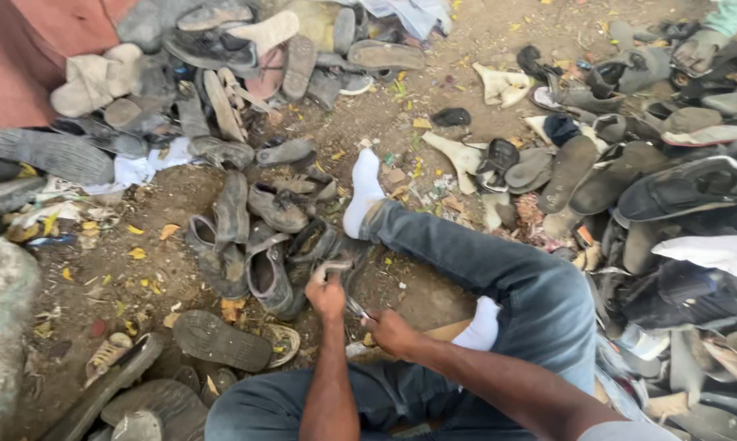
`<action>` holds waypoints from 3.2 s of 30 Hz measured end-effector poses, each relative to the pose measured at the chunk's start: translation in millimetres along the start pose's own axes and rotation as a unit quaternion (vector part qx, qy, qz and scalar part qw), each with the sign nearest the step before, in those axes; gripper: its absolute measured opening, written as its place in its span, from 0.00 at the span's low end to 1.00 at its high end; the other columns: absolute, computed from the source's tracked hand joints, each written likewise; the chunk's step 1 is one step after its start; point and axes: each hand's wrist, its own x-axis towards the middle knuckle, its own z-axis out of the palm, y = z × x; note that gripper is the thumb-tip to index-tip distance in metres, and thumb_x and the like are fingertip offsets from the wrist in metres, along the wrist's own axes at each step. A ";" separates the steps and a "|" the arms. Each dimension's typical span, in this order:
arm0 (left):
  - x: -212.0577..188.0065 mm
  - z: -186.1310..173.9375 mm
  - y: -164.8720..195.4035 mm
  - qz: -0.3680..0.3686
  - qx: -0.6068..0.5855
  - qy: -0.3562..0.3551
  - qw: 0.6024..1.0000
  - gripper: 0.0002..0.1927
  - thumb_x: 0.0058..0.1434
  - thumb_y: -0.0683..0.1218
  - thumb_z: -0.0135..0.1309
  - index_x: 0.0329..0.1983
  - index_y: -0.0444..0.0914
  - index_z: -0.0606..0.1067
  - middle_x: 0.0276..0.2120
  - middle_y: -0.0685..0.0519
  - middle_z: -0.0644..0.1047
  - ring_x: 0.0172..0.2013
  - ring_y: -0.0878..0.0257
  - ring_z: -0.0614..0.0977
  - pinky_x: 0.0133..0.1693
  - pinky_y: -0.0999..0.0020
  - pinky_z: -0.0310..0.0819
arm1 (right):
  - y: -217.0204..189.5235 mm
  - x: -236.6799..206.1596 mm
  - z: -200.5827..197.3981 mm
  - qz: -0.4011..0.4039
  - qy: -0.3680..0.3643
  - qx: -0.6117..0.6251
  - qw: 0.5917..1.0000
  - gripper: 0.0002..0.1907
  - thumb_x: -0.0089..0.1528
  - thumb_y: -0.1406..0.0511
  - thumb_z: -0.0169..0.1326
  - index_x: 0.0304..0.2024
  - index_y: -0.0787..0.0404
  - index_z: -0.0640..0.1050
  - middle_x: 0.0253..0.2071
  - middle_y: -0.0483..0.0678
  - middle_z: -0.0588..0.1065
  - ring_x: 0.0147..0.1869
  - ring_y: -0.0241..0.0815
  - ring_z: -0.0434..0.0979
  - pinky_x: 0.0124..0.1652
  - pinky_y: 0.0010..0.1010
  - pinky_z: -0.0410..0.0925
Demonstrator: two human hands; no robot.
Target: The person sits on the ground and uses a knife to cut the soles off several worn shoes. They pick up each shoe, position it, and slice through the sole material, then place the cut shoe aside.
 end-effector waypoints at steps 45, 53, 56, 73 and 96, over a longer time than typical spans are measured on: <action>-38.6 23.1 6.7 0.012 0.233 -0.222 0.947 0.14 0.53 0.51 0.68 0.33 0.36 0.82 0.32 0.46 0.80 0.36 0.50 0.82 0.40 0.56 0.74 | 54.4 -60.7 -35.7 0.002 0.050 -0.066 0.997 0.17 0.67 0.59 0.47 0.44 0.68 0.76 0.28 0.68 0.76 0.37 0.69 0.78 0.40 0.54 0.66; -46.8 24.4 -0.9 0.034 0.156 -0.199 0.967 0.12 0.54 0.49 0.68 0.32 0.35 0.81 0.29 0.47 0.79 0.33 0.53 0.81 0.39 0.60 0.73 | 69.0 -47.4 -24.2 -0.006 0.056 -0.096 0.994 0.18 0.67 0.58 0.50 0.41 0.69 0.78 0.32 0.68 0.76 0.41 0.70 0.78 0.41 0.54 0.68; -48.1 26.5 -1.0 0.013 0.121 -0.177 0.977 0.12 0.53 0.47 0.68 0.32 0.34 0.81 0.29 0.48 0.78 0.32 0.54 0.81 0.38 0.61 0.73 | 66.0 -64.9 -16.3 0.006 0.058 -0.059 0.997 0.17 0.68 0.59 0.47 0.42 0.69 0.77 0.33 0.67 0.77 0.41 0.69 0.78 0.41 0.54 0.68; -45.6 56.0 8.0 -0.227 -0.204 -0.076 0.949 0.07 0.58 0.41 0.65 0.34 0.31 0.80 0.27 0.58 0.76 0.25 0.70 0.74 0.27 0.71 0.67 | 67.6 -56.9 18.8 0.050 0.144 -0.052 0.987 0.15 0.66 0.61 0.50 0.46 0.67 0.77 0.40 0.71 0.78 0.48 0.72 0.78 0.44 0.56 0.69; -4.1 -15.1 39.3 0.273 0.343 -0.336 0.834 0.24 0.42 0.41 0.62 0.46 0.39 0.80 0.47 0.46 0.81 0.56 0.47 0.78 0.63 0.46 0.53 | 55.3 -62.5 -3.3 0.110 0.125 0.051 0.985 0.15 0.68 0.58 0.49 0.50 0.61 0.76 0.23 0.61 0.74 0.23 0.60 0.73 0.25 0.50 0.65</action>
